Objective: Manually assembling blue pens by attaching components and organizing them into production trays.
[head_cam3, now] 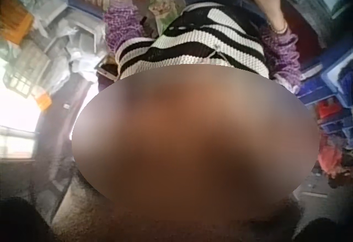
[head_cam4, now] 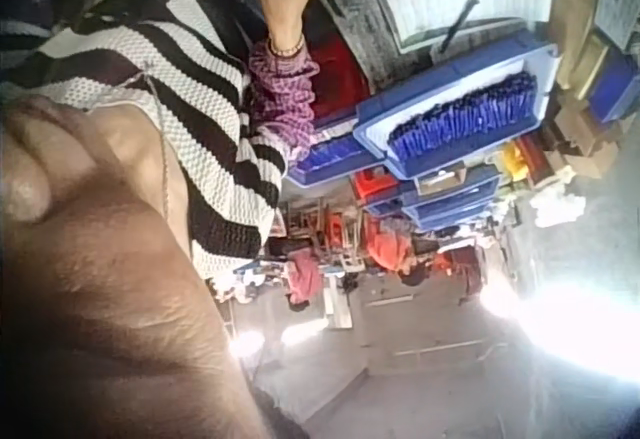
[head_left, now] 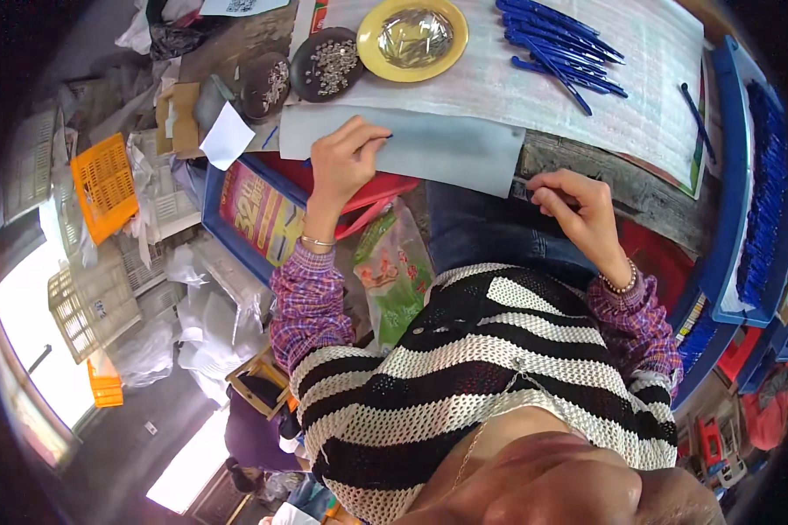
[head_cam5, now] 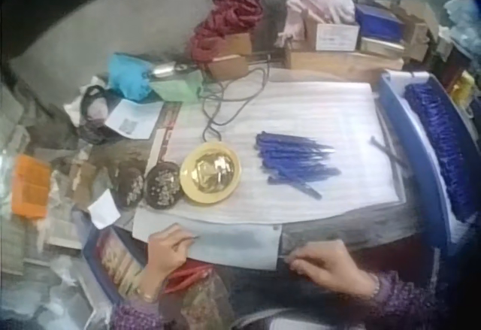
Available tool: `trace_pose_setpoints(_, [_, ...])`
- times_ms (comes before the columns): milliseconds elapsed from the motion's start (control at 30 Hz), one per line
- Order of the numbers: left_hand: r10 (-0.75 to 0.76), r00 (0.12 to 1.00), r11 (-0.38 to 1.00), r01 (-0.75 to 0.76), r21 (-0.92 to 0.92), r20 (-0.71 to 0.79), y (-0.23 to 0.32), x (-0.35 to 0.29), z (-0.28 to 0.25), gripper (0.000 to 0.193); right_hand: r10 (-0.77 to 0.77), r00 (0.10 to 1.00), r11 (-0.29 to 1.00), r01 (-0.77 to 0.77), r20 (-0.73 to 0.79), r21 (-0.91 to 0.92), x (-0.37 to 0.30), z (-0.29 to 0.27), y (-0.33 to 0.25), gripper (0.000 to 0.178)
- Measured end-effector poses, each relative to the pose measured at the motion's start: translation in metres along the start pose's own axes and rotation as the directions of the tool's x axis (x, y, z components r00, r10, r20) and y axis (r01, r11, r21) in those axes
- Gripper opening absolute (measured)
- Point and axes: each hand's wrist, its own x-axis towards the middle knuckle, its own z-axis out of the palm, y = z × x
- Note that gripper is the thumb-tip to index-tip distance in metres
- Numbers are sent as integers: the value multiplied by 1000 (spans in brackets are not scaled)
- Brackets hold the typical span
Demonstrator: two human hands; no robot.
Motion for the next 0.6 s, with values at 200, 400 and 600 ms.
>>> trace_pose_setpoints(200, [170,984,982,-165,-87,51,46,29,46,11,21,1000,998,-22,20,61,3,0,-2,13])
trace_pose_setpoints(400, [208,974,978,-205,-50,91,63,38,48,13,64,998,987,-68,27,144,2,-4,2,17])
trace_pose_setpoints(600, [109,990,948,-76,-310,91,78,41,59,11,66,998,988,-63,-20,141,0,-5,-1,19])
